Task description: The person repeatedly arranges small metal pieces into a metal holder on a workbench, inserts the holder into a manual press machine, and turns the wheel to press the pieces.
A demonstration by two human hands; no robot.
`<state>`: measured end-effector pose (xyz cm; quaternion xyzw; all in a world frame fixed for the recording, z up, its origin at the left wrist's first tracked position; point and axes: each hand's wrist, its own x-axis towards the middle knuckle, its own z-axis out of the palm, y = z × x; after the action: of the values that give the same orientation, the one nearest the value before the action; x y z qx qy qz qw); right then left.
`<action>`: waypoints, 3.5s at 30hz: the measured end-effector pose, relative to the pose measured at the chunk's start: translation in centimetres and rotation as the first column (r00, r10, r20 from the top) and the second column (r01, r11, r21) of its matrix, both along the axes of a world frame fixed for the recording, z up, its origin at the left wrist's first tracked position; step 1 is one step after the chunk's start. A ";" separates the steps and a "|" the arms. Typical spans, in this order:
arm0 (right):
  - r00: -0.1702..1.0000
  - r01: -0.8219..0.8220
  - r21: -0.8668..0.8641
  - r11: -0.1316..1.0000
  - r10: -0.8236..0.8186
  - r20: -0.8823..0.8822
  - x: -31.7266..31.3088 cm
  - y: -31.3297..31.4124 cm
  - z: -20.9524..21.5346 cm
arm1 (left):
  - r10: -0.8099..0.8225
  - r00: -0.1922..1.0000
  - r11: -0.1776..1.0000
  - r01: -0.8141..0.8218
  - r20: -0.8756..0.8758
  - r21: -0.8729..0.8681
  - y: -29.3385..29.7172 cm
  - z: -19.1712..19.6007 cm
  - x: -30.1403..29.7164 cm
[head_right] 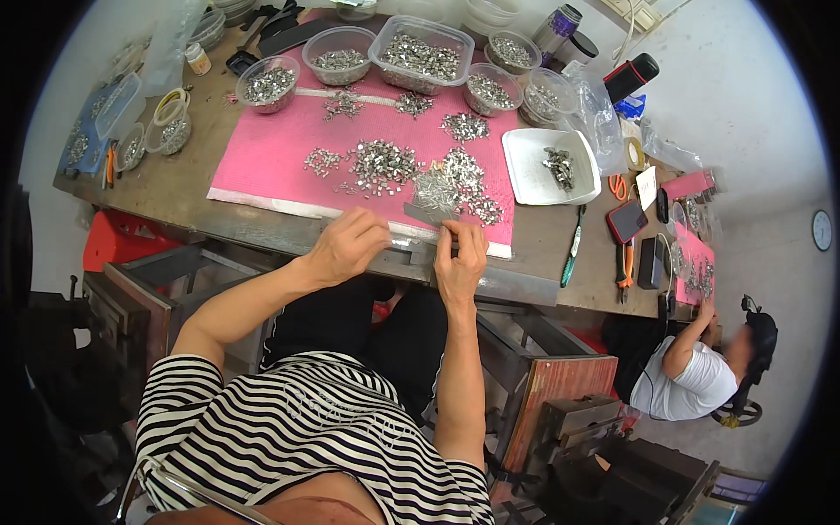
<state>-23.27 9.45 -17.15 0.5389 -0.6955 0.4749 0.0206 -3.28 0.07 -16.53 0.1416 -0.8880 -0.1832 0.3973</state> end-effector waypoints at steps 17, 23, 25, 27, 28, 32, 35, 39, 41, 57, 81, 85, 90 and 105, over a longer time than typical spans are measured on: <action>0.929 0.137 -0.103 0.985 -0.092 0.358 -0.8 0.4 -1.1 | -0.171 0.853 0.946 0.282 0.494 -0.159 -6.3 2.5 -9.2; 0.943 0.110 -0.067 0.992 -0.083 0.323 -1.0 0.4 -0.3 | -0.176 0.830 0.960 0.263 0.529 -0.094 -6.3 1.4 -9.3; 0.999 0.020 -0.007 1.000 -0.019 0.032 -2.3 0.4 0.3 | -0.206 0.857 0.962 0.267 0.472 -0.064 -6.2 1.0 -8.7; 0.994 -0.020 0.020 1.000 0.022 -0.111 -3.5 0.1 0.9 | -0.235 0.880 0.962 0.271 0.412 -0.031 -5.9 1.1 -7.7; 0.982 -0.028 0.067 0.997 0.040 -0.183 -4.0 0.1 1.3 | -0.262 0.899 0.964 0.233 0.351 0.125 -5.7 1.2 -7.1; 0.949 -0.128 0.148 0.981 0.165 -0.267 -4.9 -1.0 1.9 | -0.212 0.967 0.909 0.142 0.140 0.392 -4.8 1.6 -3.7; 0.935 -0.171 0.219 0.961 0.228 -0.271 -5.7 -1.5 1.8 | -0.110 0.994 0.879 0.100 -0.004 0.466 -3.0 2.6 -1.2; 0.918 -0.208 0.225 0.952 0.269 -0.291 -6.0 -2.1 1.9 | -0.037 0.999 0.886 0.029 0.010 0.463 -2.1 3.1 1.2; 0.918 -0.206 0.237 0.949 0.271 -0.288 -5.8 -2.3 1.9 | -0.024 0.999 0.874 0.008 0.027 0.487 -1.6 3.2 1.7; 0.945 -0.327 0.028 0.945 0.326 0.028 2.9 0.0 1.8 | -0.029 0.999 0.946 0.038 -0.033 0.322 0.0 0.7 -0.3; 0.935 -0.336 0.069 0.939 0.341 -0.099 3.1 0.1 1.8 | 0.062 0.998 0.969 -0.054 -0.027 0.241 0.6 0.3 -0.8; 0.934 -0.342 0.079 0.936 0.348 -0.084 2.9 0.1 1.9 | 0.065 0.998 0.979 -0.059 -0.026 0.197 0.7 0.3 -0.9; 0.929 -0.347 0.090 0.934 0.355 -0.103 2.9 0.1 1.9 | 0.081 0.997 0.988 -0.078 -0.016 0.133 0.6 0.3 -0.7; 0.883 -0.355 0.169 0.919 0.389 -0.260 3.1 -0.1 3.1 | 0.009 0.996 0.955 0.017 -0.085 0.298 0.5 0.6 -0.4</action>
<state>-20.19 9.38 -14.00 0.7262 -0.5948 0.3447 -0.0013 -3.66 0.52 -15.91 0.1902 -0.8327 -0.3216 0.4088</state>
